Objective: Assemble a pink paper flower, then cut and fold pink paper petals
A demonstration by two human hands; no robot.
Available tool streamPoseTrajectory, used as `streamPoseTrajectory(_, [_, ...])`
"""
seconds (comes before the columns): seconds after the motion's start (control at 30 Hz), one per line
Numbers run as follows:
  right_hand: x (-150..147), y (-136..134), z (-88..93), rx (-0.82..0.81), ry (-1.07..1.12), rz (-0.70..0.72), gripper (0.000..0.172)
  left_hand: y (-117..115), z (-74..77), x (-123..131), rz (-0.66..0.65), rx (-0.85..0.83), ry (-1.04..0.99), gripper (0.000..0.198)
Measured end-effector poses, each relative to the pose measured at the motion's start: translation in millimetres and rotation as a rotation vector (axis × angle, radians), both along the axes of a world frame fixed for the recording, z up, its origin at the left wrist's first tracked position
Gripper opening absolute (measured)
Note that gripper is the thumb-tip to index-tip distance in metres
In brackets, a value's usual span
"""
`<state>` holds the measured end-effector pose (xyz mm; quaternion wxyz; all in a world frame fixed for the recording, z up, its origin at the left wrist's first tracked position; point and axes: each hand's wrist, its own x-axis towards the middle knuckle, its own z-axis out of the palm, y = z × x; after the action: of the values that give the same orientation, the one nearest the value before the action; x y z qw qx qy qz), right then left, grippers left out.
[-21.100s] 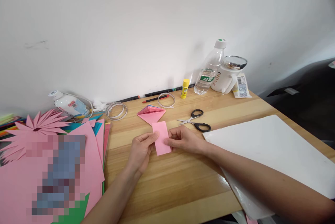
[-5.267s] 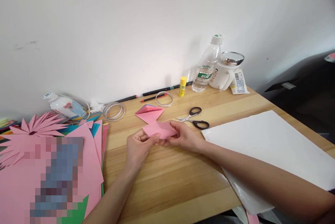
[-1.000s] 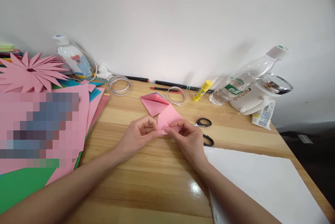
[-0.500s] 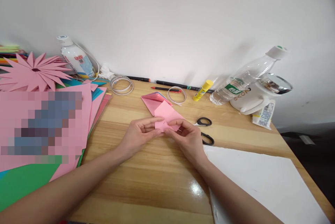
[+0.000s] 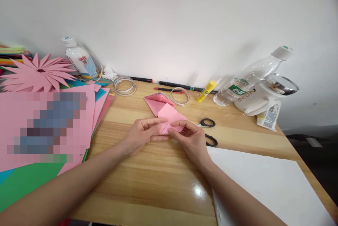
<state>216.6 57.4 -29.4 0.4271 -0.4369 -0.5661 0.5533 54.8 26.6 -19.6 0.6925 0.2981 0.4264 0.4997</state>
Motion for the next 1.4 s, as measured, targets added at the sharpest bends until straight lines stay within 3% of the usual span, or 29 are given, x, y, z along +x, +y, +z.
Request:
streamPoseTrajectory(0.2, [0.2, -0.8, -0.3, -0.020, -0.011, 0.009, 0.020, -2.3, -1.1, -0.2, -0.037, 0.018, 0.106, 0.044])
streamPoseTrajectory(0.53, [-0.3, -1.9, -1.2, -0.015, 0.001, 0.027, 0.021, -3.7, -4.1, 1.5, -0.059, 0.066, 0.132, 0.040])
streamPoseTrajectory(0.8, [-0.4, -1.8, -3.8, 0.013, -0.011, 0.016, 0.019, -4.9, -5.0, 1.9, -0.027, 0.101, 0.190, 0.021])
streamPoseTrajectory(1.4, [-0.4, -1.0, -3.4, 0.063, -0.020, 0.030, 0.012, -4.5, -1.8, 2.4, -0.025, 0.089, 0.277, 0.024])
